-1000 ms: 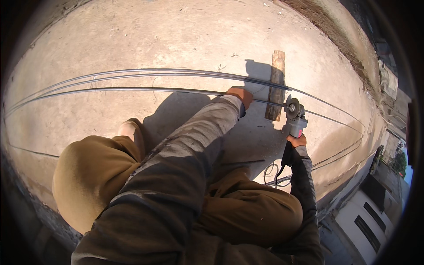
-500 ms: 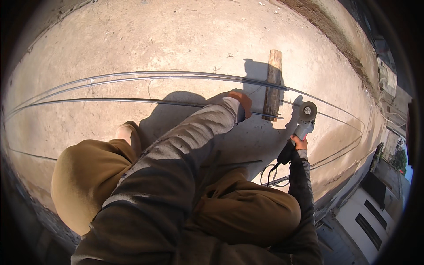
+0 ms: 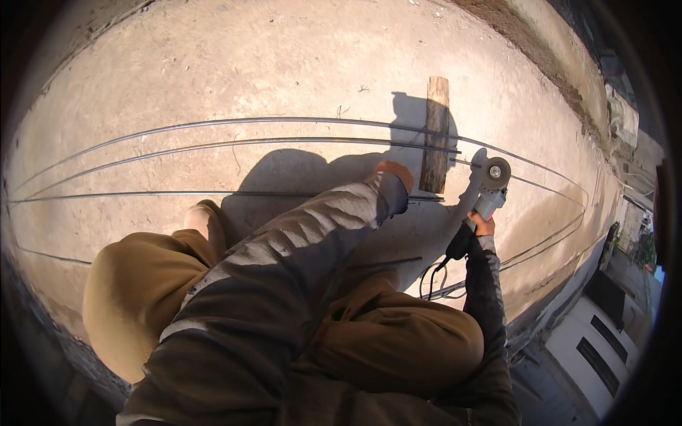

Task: The person uses an angle grinder to cut through metal rods positioned on a wood block on the ground, holding the rods by hand while operating the tool.

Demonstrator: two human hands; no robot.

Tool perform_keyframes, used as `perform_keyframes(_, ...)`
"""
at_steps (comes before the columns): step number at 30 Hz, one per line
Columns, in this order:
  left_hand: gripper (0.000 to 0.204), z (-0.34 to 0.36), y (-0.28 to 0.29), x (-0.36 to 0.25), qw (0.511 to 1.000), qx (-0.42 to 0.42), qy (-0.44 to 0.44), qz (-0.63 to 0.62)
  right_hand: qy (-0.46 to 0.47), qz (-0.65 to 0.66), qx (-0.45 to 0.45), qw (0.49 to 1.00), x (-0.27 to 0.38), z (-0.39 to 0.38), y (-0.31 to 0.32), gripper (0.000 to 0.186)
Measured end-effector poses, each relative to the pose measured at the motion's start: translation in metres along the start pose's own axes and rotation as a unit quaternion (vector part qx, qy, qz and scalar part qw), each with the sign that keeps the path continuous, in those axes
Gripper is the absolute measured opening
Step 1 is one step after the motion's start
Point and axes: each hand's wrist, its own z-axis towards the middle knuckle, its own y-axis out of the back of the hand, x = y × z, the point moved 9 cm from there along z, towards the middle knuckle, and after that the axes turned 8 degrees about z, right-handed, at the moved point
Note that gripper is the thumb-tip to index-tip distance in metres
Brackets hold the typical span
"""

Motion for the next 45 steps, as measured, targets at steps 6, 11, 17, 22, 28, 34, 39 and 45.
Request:
perform_keyframes(6,0.018,0.015,0.12,0.063,0.94,-0.301,0.112,-0.114,-0.033,0.077,-0.004,0.996,-0.002,0.002,-0.005,0.039)
perform_keyframes(11,0.02,0.001,0.056,0.094,0.944,-0.322,0.075,0.018,-0.016,0.058,0.013,0.998,0.004,0.011,-0.007,0.042)
perform_keyframes(17,0.026,-0.006,0.026,0.067,0.924,-0.351,0.041,0.149,-0.02,0.057,0.005,0.998,0.011,0.007,-0.012,0.042)
perform_keyframes(22,0.035,-0.006,0.008,0.045,0.995,-0.061,0.031,-0.079,-0.032,0.086,0.012,0.996,0.006,0.003,-0.007,0.042)
perform_keyframes(28,0.032,0.016,0.013,0.03,0.986,-0.144,0.021,-0.082,0.001,0.075,-0.018,0.997,0.009,0.004,-0.002,0.031)
perform_keyframes(34,0.033,0.007,0.036,0.102,0.964,-0.218,0.149,-0.013,-0.005,0.057,0.004,0.998,0.006,0.006,-0.001,0.034)
perform_keyframes(39,0.038,0.009,0.027,0.105,0.978,-0.146,0.116,-0.095,-0.007,0.068,0.038,0.997,0.006,0.009,-0.004,0.037)
perform_keyframes(45,0.049,0.012,-0.017,0.098,0.984,0.037,0.11,-0.136,0.006,0.023,0.062,0.998,0.027,-0.006,-0.015,0.033)
